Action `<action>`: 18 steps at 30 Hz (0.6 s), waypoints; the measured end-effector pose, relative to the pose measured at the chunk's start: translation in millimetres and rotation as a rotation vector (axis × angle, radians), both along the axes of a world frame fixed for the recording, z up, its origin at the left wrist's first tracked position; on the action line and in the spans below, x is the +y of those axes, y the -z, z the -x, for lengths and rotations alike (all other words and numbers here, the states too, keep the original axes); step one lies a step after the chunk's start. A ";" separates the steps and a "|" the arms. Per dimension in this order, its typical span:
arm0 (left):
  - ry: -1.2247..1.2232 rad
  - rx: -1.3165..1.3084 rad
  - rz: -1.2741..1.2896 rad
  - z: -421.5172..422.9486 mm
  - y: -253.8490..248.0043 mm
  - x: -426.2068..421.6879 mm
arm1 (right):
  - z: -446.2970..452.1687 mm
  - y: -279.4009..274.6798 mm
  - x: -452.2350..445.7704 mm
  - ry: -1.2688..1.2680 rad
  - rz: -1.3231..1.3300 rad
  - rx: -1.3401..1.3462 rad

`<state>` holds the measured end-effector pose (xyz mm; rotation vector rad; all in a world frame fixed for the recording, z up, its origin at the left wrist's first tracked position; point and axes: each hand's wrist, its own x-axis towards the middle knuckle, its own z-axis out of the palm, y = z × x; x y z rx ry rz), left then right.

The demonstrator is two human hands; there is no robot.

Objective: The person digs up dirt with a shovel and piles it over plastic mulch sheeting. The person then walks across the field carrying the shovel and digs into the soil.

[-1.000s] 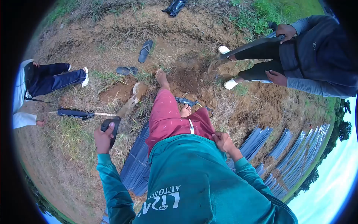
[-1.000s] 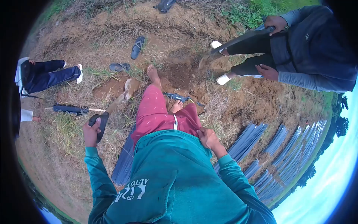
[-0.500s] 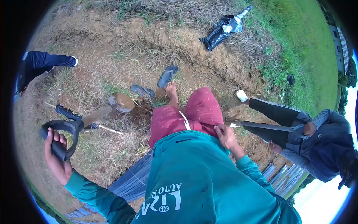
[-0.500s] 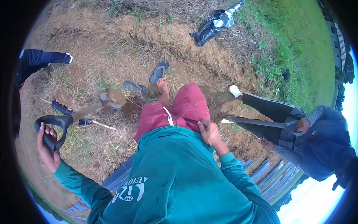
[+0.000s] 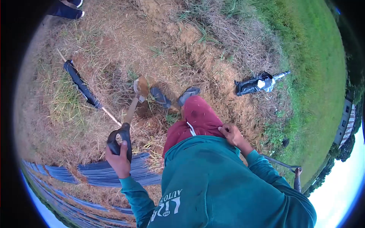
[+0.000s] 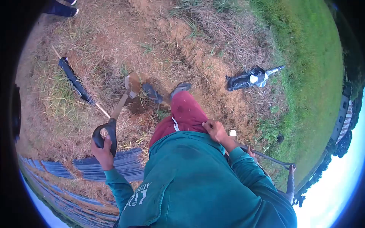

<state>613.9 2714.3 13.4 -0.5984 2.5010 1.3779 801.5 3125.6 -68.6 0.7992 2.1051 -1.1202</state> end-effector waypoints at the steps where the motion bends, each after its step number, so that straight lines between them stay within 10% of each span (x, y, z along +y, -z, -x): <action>1: -0.035 -0.012 -0.030 -8.2 4.2 -12.6 | 29.4 -2.5 3.6 0.003 -0.017 0.042; 8: 0.014 0.050 0.122 162.0 -6.8 -86.9 | 121.2 45.4 65.4 0.520 0.022 0.168; 12: 0.070 -0.063 -0.055 339.7 -6.3 -68.0 | 78.3 132.2 134.4 0.678 0.093 -0.246; 18: 0.009 -0.300 -0.321 467.7 -0.9 1.7 | 273.0 120.3 159.8 0.426 0.387 -0.682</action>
